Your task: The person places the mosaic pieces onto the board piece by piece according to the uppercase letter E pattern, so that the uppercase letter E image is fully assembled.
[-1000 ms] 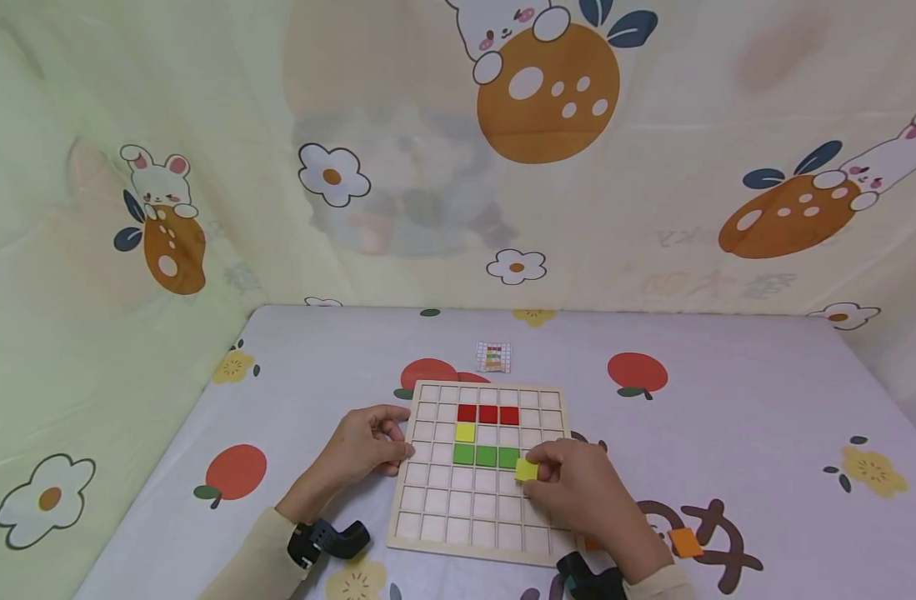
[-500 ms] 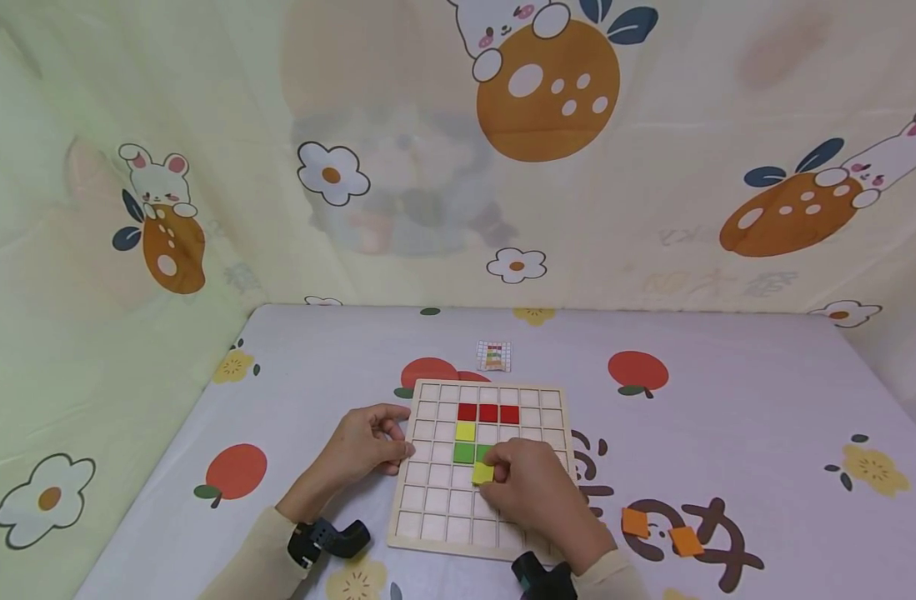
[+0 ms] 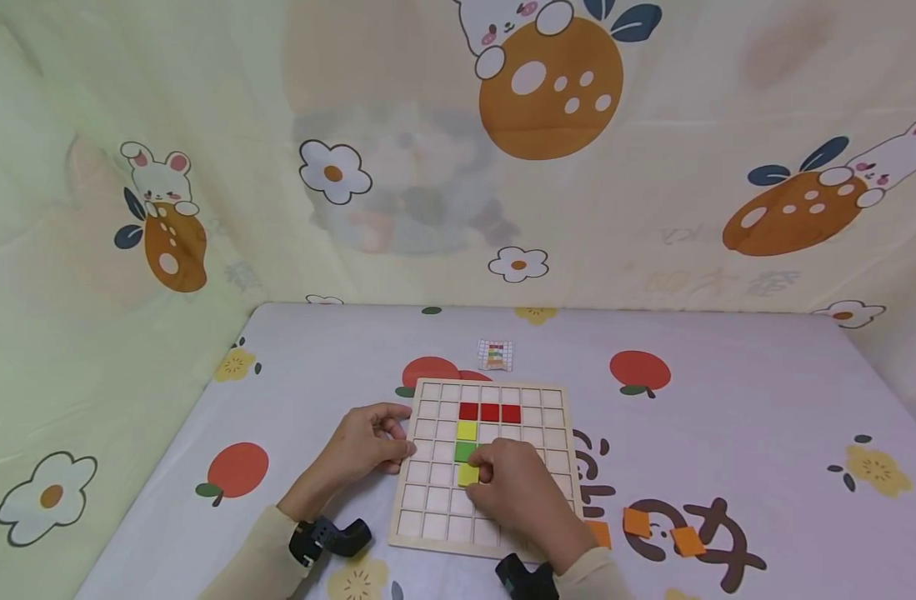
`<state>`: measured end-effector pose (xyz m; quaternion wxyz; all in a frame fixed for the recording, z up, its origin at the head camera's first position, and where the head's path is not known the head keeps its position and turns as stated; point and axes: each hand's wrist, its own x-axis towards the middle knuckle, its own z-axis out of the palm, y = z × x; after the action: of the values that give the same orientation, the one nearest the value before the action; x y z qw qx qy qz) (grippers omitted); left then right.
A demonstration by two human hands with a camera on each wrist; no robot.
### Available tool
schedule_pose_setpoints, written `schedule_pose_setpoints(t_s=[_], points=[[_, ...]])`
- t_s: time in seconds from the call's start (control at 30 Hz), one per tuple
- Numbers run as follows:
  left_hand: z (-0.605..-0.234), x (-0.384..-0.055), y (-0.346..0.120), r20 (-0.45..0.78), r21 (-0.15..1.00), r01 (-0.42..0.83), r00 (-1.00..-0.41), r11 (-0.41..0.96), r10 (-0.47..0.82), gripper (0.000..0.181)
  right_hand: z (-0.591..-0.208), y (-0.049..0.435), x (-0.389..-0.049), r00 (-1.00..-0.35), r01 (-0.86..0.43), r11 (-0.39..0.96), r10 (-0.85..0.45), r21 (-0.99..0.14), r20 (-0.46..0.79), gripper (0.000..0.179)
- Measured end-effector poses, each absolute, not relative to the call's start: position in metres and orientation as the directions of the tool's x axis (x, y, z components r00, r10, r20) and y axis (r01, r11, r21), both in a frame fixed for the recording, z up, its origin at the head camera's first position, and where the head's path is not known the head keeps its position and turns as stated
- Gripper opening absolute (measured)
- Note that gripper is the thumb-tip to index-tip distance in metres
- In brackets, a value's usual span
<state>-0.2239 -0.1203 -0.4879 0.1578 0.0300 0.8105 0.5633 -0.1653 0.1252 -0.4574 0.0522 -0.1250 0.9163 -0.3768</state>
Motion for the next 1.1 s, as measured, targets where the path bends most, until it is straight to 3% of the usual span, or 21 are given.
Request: schedule_pose_setpoints(t_s=[0.23, 1.1], points=[[-0.4872, -0.2237, -0.1204, -0.224, 0.923, -0.133, -0.948, 0.361, 0.224, 0.052, -0.4584, 0.1220, -0.1651, -0.960, -0.229, 0.688, -0.275, -0.688, 0.045, 0.017], [-0.4870, -0.2235, -0.1194, -0.228, 0.921, -0.136, -0.948, 0.365, 0.223, 0.052, -0.4599, 0.1160, -0.1629, -0.976, -0.162, 0.705, -0.218, -0.690, 0.006, 0.017]])
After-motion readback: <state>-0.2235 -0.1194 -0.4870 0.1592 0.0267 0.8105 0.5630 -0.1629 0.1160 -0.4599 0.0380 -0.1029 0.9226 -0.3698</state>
